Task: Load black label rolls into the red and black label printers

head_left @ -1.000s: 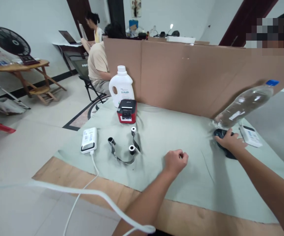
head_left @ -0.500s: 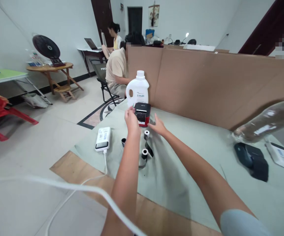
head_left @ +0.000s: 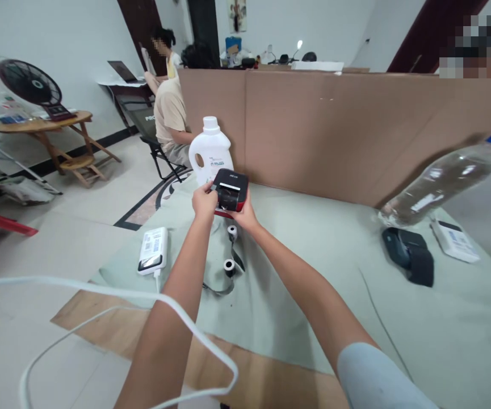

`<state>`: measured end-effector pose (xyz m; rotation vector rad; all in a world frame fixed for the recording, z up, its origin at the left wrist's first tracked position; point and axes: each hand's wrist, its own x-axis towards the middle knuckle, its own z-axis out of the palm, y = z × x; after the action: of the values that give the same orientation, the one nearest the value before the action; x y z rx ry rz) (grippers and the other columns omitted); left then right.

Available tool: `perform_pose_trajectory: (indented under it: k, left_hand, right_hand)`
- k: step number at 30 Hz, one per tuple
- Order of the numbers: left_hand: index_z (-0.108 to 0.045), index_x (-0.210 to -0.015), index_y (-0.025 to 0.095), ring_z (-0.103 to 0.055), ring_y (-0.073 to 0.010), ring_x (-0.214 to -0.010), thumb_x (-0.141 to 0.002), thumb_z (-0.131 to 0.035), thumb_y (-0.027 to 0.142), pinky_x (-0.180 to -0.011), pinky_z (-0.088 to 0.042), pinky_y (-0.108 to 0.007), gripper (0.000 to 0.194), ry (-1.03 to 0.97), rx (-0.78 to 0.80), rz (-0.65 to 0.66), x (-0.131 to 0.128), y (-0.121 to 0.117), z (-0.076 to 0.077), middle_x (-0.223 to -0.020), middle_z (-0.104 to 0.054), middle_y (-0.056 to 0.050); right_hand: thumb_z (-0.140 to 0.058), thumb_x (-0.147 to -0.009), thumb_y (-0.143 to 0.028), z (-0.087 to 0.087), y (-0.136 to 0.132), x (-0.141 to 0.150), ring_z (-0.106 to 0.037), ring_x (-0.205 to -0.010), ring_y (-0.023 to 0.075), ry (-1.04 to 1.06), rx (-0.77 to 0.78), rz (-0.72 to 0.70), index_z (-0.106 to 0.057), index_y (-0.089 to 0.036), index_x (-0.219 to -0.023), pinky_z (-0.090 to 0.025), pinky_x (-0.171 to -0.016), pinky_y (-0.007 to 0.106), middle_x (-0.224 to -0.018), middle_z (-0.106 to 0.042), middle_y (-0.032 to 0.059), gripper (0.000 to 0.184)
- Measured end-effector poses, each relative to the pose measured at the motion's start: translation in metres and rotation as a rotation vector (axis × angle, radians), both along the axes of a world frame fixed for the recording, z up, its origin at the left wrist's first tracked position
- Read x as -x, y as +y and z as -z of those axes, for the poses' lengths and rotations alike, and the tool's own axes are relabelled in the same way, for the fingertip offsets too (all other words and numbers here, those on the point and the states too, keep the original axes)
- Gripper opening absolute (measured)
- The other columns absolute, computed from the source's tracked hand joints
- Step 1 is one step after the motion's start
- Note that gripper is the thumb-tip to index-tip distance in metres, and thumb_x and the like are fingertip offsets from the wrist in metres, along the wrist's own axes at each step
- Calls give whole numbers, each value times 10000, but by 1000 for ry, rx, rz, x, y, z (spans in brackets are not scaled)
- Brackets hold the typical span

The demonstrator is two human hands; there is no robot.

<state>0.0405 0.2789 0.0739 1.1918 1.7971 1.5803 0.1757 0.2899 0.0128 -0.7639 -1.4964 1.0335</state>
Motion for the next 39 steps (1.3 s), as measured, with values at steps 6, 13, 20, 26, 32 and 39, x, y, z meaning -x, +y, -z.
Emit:
perform_pose_trajectory:
  k: [6, 13, 20, 26, 32, 39]
  left_hand:
    - [-746, -1239, 155, -711, -259, -1172, -875, -633, 158, -1095, -513, -416, 382, -83, -274, 168, -94, -81, -17, -1230, -760, -114]
    - [-780, -1098, 136, -736, -255, -1101, -935, -607, 302, -1008, -574, -391, 290, -254, -267, 189, -205, -176, 55, -1165, -772, -147]
    - [-769, -1177, 150, -722, -247, -1124, -962, -616, 369, -1017, -571, -384, 343, -129, -292, 255, -222, -187, 76, -1224, -745, -147]
    - [-775, -1091, 180, -724, -243, -1115, -993, -577, 332, -1026, -556, -402, 268, -1, -331, 246, -215, -187, 76, -1192, -762, -120]
    - [-729, -921, 189, -704, -222, -1033, -1005, -519, 286, -945, -571, -389, 246, 283, -519, 287, -205, -177, 75, -1066, -745, -114]
    - [-706, -1272, 186, -696, -204, -1073, -1044, -440, 240, -955, -542, -324, 355, 459, -531, 370, -197, -175, 76, -1163, -739, -113]
  right_hand:
    - [-782, -616, -830, -33, -70, -109, -412, -1498, 343, -156, -127, 127, 137, -192, -1634, -421, -1185, 525, -1669, -277, 219, 1513]
    - [-799, -745, -530, -1, -188, -221, -578, -1334, 386, -343, -137, 353, -102, -146, -1645, -472, -1135, 531, -1452, -567, 218, 1202]
    - [-748, -819, -530, 38, -208, -242, -486, -1433, 379, -321, -61, 434, -43, -190, -1661, -405, -1177, 613, -1588, -422, 218, 1149]
    - [-754, -812, -519, 43, -210, -242, -428, -1478, 399, -338, -72, 445, -50, -214, -1674, -353, -1210, 633, -1619, -391, 194, 1154]
    - [-742, -820, -551, 41, -211, -244, -404, -1493, 412, -366, -89, 450, -60, -182, -1673, -354, -1216, 618, -1624, -377, 212, 1153]
    - [-745, -809, -564, 44, -211, -243, -364, -1513, 433, -376, -99, 460, -74, -186, -1674, -336, -1228, 618, -1628, -375, 202, 1158]
